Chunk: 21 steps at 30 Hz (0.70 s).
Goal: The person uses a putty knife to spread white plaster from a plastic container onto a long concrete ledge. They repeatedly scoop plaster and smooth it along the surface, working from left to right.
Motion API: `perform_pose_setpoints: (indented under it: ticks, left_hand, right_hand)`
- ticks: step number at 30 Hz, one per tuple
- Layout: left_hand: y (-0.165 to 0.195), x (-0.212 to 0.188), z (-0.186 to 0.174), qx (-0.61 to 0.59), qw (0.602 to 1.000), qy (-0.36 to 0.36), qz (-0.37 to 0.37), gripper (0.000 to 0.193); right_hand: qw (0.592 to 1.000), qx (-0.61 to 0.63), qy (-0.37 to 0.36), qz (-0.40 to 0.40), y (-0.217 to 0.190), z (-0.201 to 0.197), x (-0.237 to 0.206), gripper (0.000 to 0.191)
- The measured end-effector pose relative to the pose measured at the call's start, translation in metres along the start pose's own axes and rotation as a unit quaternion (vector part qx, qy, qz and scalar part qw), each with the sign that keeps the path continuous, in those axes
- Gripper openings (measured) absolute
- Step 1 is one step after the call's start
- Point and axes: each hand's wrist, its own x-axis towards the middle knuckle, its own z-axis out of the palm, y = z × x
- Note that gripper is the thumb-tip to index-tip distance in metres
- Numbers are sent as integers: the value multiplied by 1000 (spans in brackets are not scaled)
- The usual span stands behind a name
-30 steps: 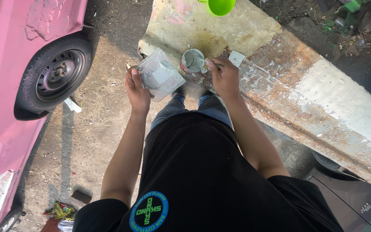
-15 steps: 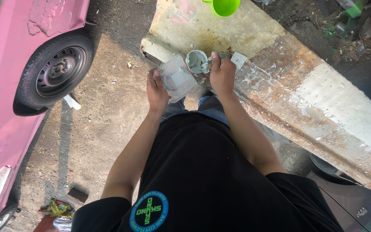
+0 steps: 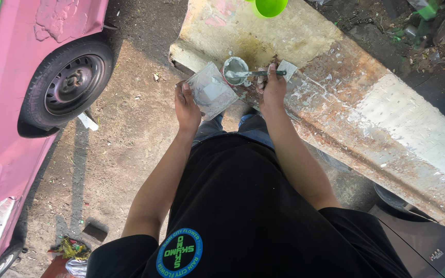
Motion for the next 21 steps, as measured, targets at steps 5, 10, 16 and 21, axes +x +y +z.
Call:
perform_pose_setpoints:
  ticks: [5,10,16,21]
  left_hand:
    - [5,1,-12,-42,996,46,69,43]
    - [17,2,-22,-119,992,9,29,47]
    - [35,4,-17,-318,944,-32,-78,53]
    - [37,4,-27,-333,942,-45,-1,47]
  right_hand:
    - [988,137,-50,47,-11,-3,-14,33]
    - [959,216,-165,76,-25,2,-40,29]
    - [966,136,-220,13,-36,3,-60,18]
    - [976,116,-181,-24,-52,-13,-53,17]
